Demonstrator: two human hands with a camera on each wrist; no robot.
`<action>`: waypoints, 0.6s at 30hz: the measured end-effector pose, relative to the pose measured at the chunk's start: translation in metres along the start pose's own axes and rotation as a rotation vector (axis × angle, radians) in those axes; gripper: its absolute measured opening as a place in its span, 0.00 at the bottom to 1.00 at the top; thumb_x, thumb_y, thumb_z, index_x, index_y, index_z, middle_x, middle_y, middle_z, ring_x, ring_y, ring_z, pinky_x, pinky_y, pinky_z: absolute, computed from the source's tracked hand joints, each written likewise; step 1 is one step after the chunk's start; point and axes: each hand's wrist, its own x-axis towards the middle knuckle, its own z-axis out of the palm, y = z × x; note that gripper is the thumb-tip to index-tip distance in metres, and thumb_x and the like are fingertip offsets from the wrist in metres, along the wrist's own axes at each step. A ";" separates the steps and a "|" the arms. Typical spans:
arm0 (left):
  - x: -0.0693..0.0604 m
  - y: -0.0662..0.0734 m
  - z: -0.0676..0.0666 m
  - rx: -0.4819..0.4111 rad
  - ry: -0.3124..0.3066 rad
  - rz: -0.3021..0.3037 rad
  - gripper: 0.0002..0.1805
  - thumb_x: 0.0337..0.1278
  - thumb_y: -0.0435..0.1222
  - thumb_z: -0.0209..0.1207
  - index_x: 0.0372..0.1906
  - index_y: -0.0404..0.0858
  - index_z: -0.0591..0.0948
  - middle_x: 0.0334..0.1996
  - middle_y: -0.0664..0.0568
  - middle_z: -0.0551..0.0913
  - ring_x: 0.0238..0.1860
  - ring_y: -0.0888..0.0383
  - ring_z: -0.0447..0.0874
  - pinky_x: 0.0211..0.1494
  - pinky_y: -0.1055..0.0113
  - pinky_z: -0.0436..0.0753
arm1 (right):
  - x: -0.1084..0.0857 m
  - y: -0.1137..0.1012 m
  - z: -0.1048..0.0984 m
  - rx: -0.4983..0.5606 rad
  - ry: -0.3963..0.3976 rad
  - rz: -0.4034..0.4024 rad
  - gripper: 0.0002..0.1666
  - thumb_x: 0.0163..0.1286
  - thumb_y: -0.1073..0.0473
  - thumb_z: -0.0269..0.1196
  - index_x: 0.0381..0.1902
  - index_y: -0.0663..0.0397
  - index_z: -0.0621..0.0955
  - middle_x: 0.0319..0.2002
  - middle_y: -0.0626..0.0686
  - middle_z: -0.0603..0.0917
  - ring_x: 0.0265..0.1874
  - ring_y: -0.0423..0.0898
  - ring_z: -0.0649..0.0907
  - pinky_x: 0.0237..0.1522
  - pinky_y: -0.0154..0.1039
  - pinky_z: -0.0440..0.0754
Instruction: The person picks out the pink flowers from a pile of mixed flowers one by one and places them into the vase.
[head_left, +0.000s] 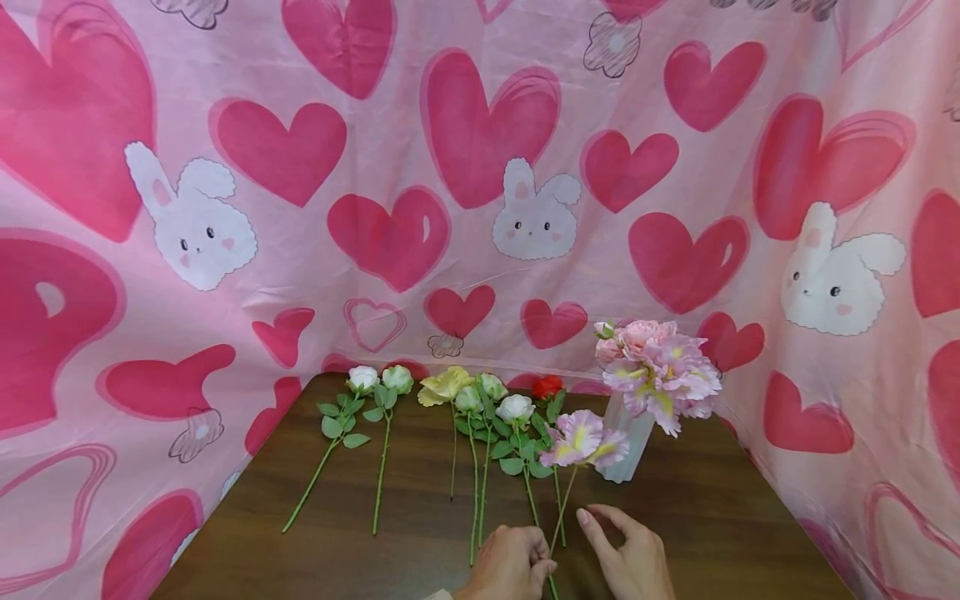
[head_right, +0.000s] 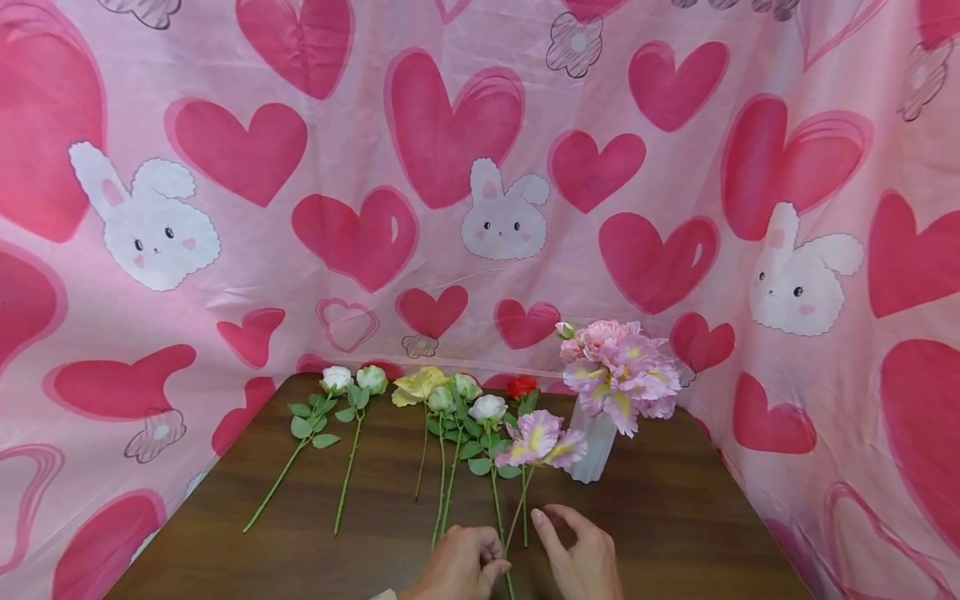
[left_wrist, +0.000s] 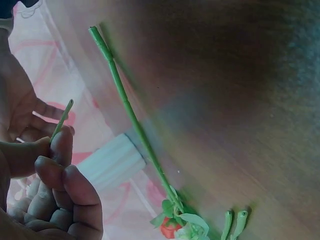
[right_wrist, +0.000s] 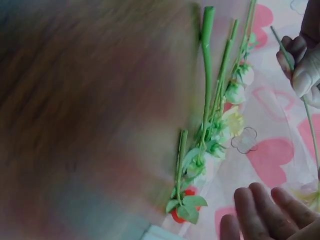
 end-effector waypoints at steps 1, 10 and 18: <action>0.000 0.000 0.000 -0.008 -0.009 -0.011 0.16 0.55 0.34 0.74 0.21 0.47 0.78 0.16 0.70 0.75 0.19 0.74 0.69 0.24 0.72 0.70 | 0.000 -0.001 0.000 0.017 -0.009 0.011 0.17 0.69 0.38 0.68 0.43 0.42 0.90 0.36 0.39 0.89 0.40 0.42 0.86 0.41 0.41 0.81; 0.001 0.002 0.003 -0.013 -0.050 -0.056 0.15 0.55 0.34 0.74 0.21 0.48 0.79 0.15 0.69 0.75 0.18 0.72 0.69 0.24 0.71 0.70 | 0.002 -0.008 0.003 0.216 -0.030 0.073 0.13 0.69 0.45 0.70 0.42 0.46 0.90 0.31 0.42 0.89 0.30 0.35 0.84 0.35 0.34 0.79; 0.002 0.000 0.006 0.026 -0.034 -0.033 0.16 0.53 0.34 0.75 0.20 0.48 0.79 0.14 0.71 0.74 0.18 0.73 0.69 0.23 0.71 0.69 | 0.005 -0.016 0.003 0.343 -0.009 0.100 0.12 0.69 0.50 0.71 0.40 0.53 0.90 0.28 0.46 0.89 0.28 0.43 0.87 0.33 0.32 0.80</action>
